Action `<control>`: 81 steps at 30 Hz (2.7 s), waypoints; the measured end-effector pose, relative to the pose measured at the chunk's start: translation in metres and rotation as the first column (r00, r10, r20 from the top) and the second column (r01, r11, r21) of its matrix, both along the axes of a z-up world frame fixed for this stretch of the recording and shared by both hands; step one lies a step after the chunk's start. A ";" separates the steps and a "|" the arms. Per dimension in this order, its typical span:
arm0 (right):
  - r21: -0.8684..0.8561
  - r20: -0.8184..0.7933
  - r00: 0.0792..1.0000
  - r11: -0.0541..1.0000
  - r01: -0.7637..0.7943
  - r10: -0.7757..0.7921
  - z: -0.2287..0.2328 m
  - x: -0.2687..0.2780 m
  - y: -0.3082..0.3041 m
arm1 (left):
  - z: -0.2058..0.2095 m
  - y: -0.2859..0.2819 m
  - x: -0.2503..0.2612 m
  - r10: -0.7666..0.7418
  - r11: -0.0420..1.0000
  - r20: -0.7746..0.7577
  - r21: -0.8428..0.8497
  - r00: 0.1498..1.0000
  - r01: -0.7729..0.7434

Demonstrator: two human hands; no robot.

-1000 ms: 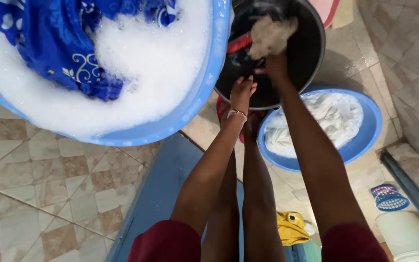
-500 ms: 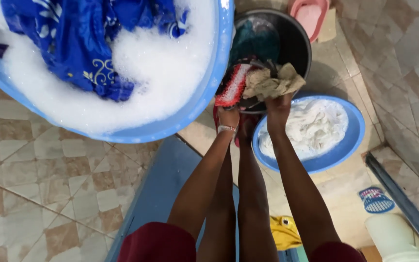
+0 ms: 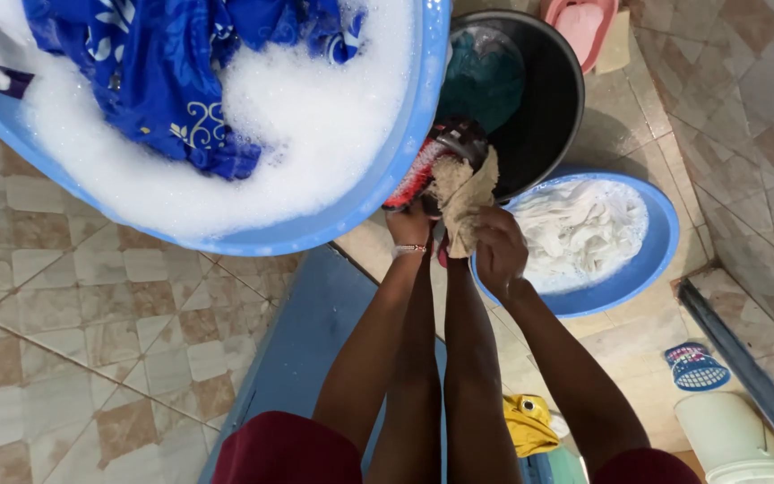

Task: The person washes clothes by hand in a basin of soapy water, picks up additional garments from a pile, washes them in the basin, and scrubs and rinses a bucket.

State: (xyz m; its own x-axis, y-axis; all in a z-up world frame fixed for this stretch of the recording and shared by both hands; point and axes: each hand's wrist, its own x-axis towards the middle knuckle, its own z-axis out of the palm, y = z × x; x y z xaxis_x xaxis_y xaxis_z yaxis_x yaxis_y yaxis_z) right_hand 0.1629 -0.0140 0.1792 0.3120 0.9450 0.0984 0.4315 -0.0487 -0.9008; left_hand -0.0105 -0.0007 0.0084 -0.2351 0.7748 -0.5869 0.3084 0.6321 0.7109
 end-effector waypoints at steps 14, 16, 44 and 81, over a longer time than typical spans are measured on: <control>-0.199 0.515 0.843 0.978 -0.056 0.153 -0.329 0.070 0.087 | 0.050 -0.001 -0.054 -0.154 0.987 0.113 -0.036 0.982 0.158; -0.463 0.414 0.829 0.871 -0.163 0.376 -0.375 0.049 0.104 | 0.020 -0.026 -0.084 -0.293 0.908 -0.186 0.252 0.938 0.334; -0.478 -0.456 0.889 0.856 -0.197 -0.050 0.179 -0.020 0.020 | 0.351 -0.059 -0.140 0.255 0.898 -0.242 0.418 0.936 -0.137; 0.115 0.108 0.833 0.825 -0.553 0.542 0.528 -0.393 0.165 | 0.626 0.089 -0.363 0.746 0.643 0.078 0.175 0.661 -0.746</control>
